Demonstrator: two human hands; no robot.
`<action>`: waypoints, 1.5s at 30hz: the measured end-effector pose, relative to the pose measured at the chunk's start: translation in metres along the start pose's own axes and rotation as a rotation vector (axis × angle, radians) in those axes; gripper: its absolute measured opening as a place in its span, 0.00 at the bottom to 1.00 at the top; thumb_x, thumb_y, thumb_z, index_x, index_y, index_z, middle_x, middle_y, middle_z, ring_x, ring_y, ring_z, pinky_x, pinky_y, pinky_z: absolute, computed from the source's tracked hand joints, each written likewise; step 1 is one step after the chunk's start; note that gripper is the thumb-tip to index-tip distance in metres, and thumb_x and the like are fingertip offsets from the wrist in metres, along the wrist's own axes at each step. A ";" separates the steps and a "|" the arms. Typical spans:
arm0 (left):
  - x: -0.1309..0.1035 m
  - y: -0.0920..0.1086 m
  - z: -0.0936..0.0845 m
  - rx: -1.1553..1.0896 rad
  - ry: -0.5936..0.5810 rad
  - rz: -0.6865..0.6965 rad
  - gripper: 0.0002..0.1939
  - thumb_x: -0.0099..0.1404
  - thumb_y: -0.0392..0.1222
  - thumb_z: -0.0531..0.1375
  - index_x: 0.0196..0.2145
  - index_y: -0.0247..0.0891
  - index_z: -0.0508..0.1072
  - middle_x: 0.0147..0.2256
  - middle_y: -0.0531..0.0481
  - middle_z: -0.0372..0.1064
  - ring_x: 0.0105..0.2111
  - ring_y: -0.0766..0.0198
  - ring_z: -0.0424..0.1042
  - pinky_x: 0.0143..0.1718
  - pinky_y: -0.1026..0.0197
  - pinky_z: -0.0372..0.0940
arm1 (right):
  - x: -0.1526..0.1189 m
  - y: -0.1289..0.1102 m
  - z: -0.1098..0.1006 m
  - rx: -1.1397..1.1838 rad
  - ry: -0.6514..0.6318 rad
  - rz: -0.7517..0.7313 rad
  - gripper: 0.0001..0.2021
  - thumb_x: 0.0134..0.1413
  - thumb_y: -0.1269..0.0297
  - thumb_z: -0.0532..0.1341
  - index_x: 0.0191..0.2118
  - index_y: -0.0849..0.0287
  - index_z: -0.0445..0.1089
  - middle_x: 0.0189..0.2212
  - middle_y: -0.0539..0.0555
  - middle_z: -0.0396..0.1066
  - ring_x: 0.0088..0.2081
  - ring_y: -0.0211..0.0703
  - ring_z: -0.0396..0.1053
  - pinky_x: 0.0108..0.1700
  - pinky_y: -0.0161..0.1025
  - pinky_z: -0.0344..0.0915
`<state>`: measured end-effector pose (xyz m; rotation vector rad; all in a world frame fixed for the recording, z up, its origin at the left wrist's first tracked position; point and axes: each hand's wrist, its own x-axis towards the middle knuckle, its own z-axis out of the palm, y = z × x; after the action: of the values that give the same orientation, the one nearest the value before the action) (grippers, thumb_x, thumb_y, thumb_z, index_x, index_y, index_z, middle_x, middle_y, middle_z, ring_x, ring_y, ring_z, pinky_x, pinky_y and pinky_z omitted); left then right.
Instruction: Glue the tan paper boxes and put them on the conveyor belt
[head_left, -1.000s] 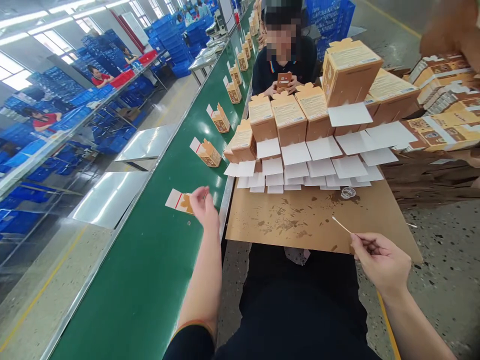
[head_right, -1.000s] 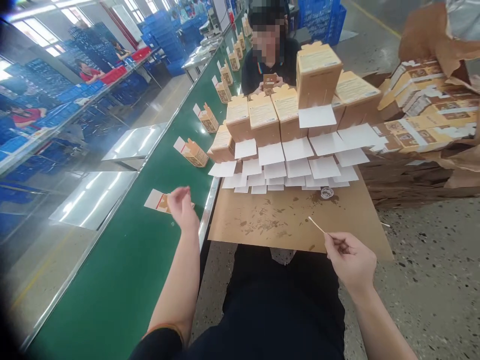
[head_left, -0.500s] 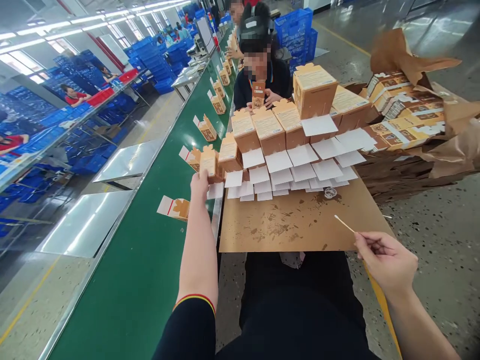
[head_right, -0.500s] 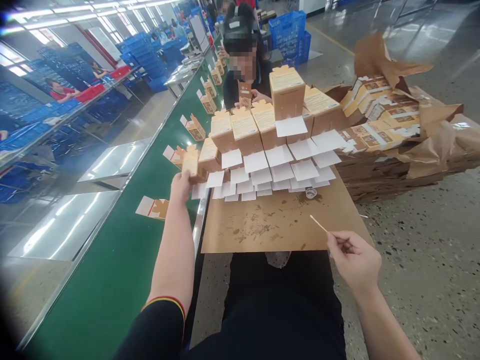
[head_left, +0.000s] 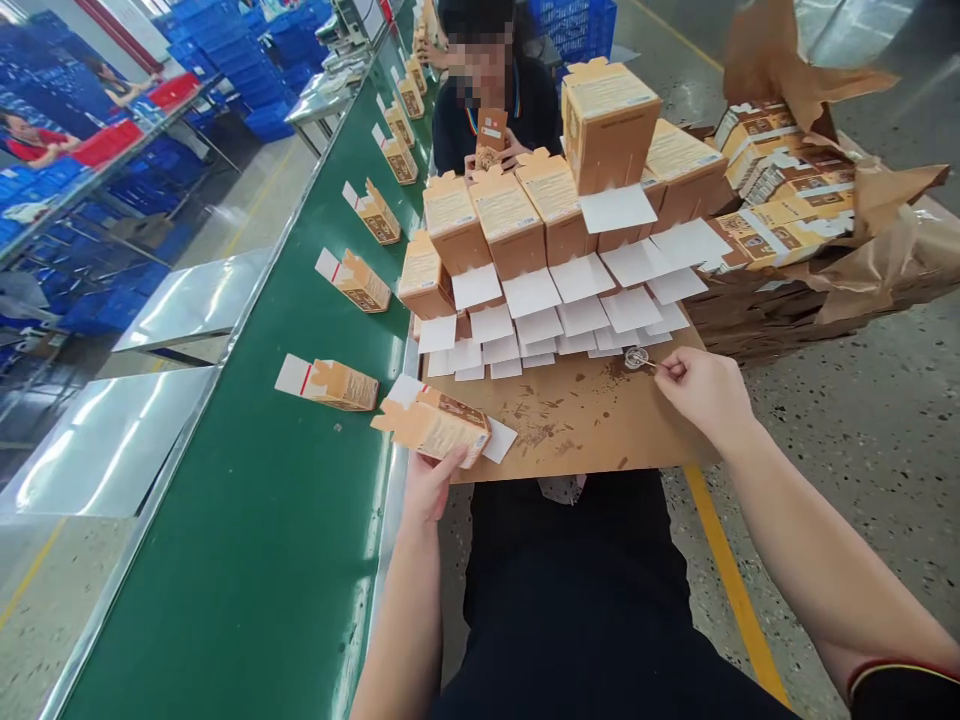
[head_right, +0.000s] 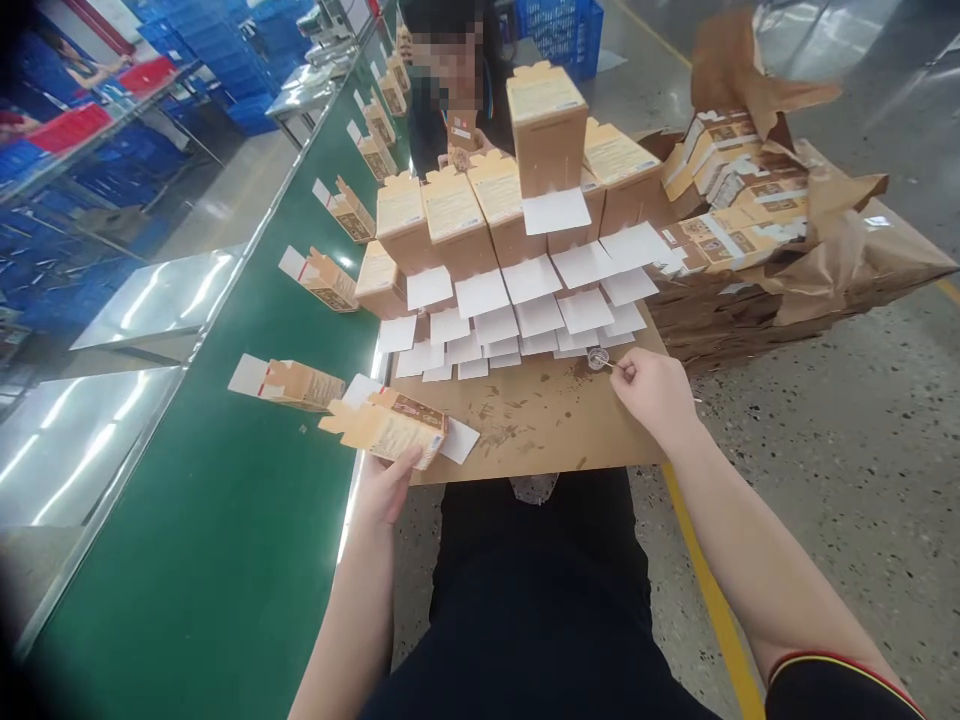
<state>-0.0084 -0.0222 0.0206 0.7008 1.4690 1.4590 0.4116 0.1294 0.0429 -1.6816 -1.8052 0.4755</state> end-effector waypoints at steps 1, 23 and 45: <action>0.002 -0.003 0.004 0.023 -0.015 0.009 0.48 0.46 0.50 0.87 0.62 0.43 0.78 0.63 0.34 0.80 0.66 0.35 0.78 0.69 0.34 0.73 | 0.005 0.001 0.001 -0.009 -0.009 -0.005 0.14 0.56 0.56 0.71 0.24 0.50 0.69 0.21 0.54 0.73 0.25 0.47 0.70 0.31 0.42 0.68; 0.009 -0.004 0.027 0.078 0.016 0.011 0.43 0.45 0.52 0.87 0.54 0.42 0.74 0.55 0.38 0.83 0.58 0.42 0.84 0.65 0.38 0.75 | -0.139 -0.098 0.129 0.392 -0.290 -0.318 0.12 0.68 0.69 0.61 0.30 0.53 0.69 0.24 0.48 0.71 0.25 0.39 0.68 0.32 0.36 0.68; -0.026 -0.041 0.049 0.533 0.230 0.280 0.39 0.51 0.51 0.82 0.53 0.46 0.66 0.49 0.43 0.78 0.51 0.45 0.83 0.52 0.46 0.79 | -0.145 -0.068 0.068 0.495 -0.029 -0.092 0.11 0.69 0.62 0.66 0.32 0.53 0.78 0.24 0.49 0.76 0.23 0.39 0.71 0.27 0.35 0.73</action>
<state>0.0545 -0.0288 -0.0074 1.1266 2.0388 1.3921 0.3153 -0.0114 0.0075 -1.2508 -1.6071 0.8311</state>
